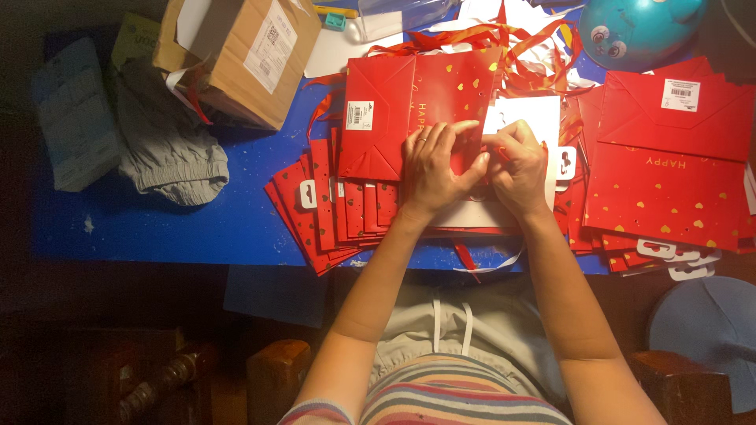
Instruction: The person assembles red Valentine's Day gift bags by threading red ribbons through white plastic handles and tying them. They handle multiple bags and ribbons on a blue table, stacking completed bags as they work.
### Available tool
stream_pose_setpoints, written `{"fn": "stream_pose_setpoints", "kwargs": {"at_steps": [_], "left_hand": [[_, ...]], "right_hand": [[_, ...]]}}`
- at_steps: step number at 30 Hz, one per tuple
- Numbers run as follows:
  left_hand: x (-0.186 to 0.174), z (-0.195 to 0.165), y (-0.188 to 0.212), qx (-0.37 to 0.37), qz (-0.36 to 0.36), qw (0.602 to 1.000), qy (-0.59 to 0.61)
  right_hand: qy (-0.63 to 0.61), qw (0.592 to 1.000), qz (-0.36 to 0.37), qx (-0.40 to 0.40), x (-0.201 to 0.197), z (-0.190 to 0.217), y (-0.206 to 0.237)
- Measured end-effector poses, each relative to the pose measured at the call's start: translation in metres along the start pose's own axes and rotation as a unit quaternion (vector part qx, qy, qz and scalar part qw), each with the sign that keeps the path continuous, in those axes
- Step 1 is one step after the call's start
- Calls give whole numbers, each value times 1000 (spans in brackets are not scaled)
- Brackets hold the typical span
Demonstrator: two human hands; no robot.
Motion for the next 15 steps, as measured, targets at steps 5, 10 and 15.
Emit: {"fn": "stream_pose_setpoints", "kwargs": {"at_steps": [5, 10, 15], "left_hand": [[0, 4, 3, 17, -30, 999, 12], [0, 12, 5, 8, -45, 997, 66], [-3, 10, 7, 1, -60, 995, 85]], "right_hand": [[-47, 998, -24, 16, -4, 1, 1], [-136, 989, -48, 28, -4, -7, 4], [-51, 998, -39, -10, -2, -2, 5]]}}
Point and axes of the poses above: each hand's wrist, its own y-axis away from the middle knuckle, its own x-axis out of the palm, z = x × y, the point moved 5 cm from there along -y, towards the middle knuckle, and after that the axes turned 11 degrees about z, right-handed, at the moved point
